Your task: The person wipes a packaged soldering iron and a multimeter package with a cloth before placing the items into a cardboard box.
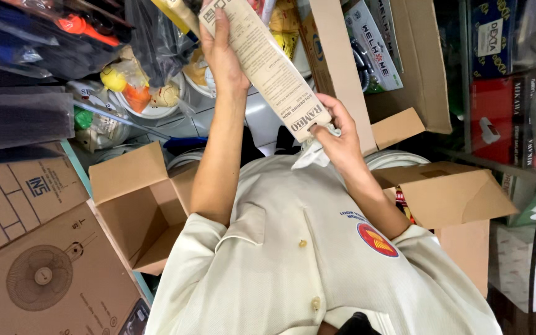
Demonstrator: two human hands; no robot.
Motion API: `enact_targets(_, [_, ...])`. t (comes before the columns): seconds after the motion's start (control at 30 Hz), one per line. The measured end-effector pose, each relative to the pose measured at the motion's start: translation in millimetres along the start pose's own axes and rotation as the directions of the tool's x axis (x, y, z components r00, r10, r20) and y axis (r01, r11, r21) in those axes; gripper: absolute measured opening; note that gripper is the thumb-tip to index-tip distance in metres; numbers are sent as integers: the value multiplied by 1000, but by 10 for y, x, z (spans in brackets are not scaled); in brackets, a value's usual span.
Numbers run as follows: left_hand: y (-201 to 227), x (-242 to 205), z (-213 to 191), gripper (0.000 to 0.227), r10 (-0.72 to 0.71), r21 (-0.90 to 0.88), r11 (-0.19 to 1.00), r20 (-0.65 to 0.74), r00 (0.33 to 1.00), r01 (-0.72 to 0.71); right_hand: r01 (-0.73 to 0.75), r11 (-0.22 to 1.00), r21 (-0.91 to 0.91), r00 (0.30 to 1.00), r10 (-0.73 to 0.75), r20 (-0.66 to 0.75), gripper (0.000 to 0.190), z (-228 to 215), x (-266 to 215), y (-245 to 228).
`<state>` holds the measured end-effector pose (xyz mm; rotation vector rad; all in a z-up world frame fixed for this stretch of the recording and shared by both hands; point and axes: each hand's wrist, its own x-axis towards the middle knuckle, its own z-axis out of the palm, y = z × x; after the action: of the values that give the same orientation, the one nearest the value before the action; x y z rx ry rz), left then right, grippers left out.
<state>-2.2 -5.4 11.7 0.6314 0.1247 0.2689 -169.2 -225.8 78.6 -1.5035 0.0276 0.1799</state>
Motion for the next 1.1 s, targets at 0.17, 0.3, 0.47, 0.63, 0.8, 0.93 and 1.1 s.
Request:
enact_targets(0.17, [38,-98,202,43,31,-49,999,127,991,-25,-108,990,91,993,112,-45,44,6,5,108])
enact_targets(0.3, [66,-140,260,41,24,-26,999,124,992,-21,-142,982,124,988,149,-43,40,13,-2,160])
enact_targets(0.47, [117,-127,239,33,-3,-64,998,140,990,12,-165,982,91,986,167,-13,34,-13,3,172])
enact_targets(0.63, [177,-79,202,27,-15,-29,999,139,990,19,-178,982,67,984,179,-16,33,-45,7,159])
enact_targets(0.8, [137,-74,194,24,23,42,999,85,996,-27,-201,978,52,980,201,0,32,-42,-2,159])
enact_targets(0.93, [132,-89,209,24,67,88,993,84,994,-75,-238,969,65,971,238,10,29,-33,-29,154])
enact_targets(1.1, [201,-119,230,31,66,57,996,88,994,-71,-260,961,95,965,263,-16,28,-25,-17,203])
